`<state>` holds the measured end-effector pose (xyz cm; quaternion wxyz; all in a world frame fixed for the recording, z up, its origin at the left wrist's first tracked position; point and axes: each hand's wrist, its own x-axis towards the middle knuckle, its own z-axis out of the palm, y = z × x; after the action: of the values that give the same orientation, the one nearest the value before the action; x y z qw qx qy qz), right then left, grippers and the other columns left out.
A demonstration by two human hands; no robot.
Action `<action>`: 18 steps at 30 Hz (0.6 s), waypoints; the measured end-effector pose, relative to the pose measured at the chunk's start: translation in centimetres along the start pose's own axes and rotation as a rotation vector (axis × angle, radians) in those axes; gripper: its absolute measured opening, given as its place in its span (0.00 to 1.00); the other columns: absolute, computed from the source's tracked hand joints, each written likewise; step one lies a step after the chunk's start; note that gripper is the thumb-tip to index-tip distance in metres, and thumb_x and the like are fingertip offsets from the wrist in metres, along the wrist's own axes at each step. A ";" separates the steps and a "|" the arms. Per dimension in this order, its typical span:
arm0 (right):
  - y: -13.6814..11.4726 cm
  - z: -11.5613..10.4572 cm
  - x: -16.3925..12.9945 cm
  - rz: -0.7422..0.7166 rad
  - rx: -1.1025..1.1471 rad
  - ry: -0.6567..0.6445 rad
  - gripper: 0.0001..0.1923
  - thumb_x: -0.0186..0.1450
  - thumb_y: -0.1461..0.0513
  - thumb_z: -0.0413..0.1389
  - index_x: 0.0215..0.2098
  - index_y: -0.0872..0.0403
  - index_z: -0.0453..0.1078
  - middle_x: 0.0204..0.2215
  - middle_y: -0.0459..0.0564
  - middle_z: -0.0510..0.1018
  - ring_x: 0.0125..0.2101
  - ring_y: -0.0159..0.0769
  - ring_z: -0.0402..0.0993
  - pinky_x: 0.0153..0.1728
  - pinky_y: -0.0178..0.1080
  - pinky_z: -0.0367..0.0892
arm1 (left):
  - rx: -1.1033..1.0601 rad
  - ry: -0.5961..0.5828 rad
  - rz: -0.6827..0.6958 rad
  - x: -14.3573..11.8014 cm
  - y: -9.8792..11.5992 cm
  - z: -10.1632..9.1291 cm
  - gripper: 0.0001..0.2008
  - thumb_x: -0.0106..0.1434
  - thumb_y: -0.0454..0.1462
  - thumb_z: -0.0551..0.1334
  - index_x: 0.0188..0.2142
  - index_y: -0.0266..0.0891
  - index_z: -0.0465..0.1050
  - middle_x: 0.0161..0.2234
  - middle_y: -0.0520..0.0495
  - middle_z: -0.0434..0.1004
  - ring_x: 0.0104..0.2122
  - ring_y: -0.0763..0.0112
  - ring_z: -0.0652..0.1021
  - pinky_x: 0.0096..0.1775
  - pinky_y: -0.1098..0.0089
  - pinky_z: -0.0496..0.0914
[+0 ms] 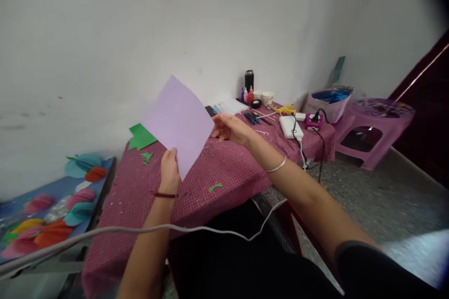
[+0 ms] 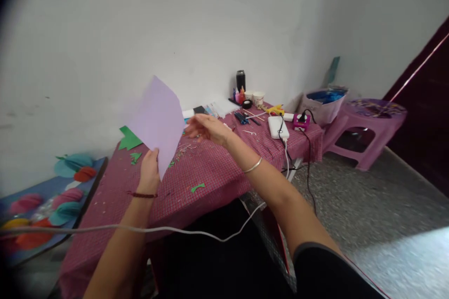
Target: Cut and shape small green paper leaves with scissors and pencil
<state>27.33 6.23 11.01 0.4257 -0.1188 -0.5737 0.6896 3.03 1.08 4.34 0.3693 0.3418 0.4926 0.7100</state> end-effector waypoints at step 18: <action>2.2 0.3 -0.7 -0.020 0.353 0.011 0.24 0.48 0.45 0.65 0.28 0.55 0.70 0.22 0.45 0.76 0.23 0.30 0.71 0.27 0.34 0.68 | 0.074 -0.142 -0.067 -1.1 -1.0 2.6 0.18 0.51 0.44 0.67 0.39 0.37 0.73 0.36 0.44 0.80 0.37 0.61 0.79 0.41 0.63 0.72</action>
<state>26.63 5.57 8.93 0.4500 -0.0402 -0.4423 0.7748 5.98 1.55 3.98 0.4141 0.3880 0.5023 0.6524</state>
